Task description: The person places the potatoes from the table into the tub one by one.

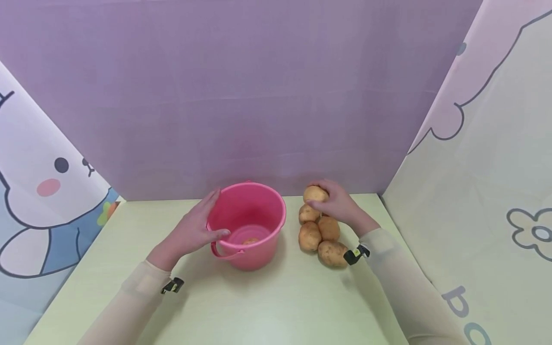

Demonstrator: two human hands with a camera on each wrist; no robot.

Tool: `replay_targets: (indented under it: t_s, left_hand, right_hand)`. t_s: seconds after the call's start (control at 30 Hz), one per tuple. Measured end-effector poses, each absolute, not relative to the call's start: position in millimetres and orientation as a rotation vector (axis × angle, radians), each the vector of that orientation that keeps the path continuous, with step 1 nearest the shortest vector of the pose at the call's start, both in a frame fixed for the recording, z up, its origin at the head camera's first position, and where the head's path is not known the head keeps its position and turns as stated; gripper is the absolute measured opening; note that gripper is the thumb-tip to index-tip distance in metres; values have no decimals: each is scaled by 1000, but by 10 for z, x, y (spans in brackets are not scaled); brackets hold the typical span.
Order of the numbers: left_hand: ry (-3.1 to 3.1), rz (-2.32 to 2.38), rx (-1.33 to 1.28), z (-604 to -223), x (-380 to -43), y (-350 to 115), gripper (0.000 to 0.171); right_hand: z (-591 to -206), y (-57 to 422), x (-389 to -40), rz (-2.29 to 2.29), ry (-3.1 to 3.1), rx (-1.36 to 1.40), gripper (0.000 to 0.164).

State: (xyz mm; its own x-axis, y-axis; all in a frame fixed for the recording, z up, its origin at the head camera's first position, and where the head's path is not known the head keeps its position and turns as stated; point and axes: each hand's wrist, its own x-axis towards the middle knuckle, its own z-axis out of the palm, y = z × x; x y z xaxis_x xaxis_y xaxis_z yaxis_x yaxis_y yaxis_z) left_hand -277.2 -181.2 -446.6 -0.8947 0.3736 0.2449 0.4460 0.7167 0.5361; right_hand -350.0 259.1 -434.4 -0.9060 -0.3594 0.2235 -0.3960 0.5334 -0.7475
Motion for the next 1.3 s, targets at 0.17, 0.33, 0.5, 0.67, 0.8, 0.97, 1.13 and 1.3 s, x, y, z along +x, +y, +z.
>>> replay_targets:
  t_s: [0.17,0.33,0.5,0.67,0.8,0.97,1.13,1.3]
  left_hand:
    - [-2797,-921,-673,-4449,-2759,-1800,130]
    - [-2796,-921,-673,-4442,-2751,-1796,130]
    - [-2800,-925,-668,-4450,-2755,-1796,130]
    - [-2807,-933,-655,-4463,-2757,-1803,130]
    - [-2808,-937,-652,-4464,-2759,-1805,131]
    - [-2808,-927,-650,-4476,-2770,-1811,131]
    - [-2805,-921,-655,-4487,-2774,-1816,131]
    - [-2801,-944,-652,-4486,-2771,-1815,131]
  right_hand:
    - [-4289,2494,-3521,1335,-2710,691,50]
    - [-4231,2394,-3548,1286,-2680,757,49]
    - [-4184,2308,-3569,1270,-2656,808,48]
    - [-4134,2212,-3585,1270,-2665,845,46]
    - [-4112,2137,-3608,1268,-2674,891,46]
    - [-4072,2050,-3617,1261,-2657,952,47]
    - [-4027,1972,-3623,1242,-2648,994,48]
    - [-3994,1900,-3621,1203,-2663,1009,51]
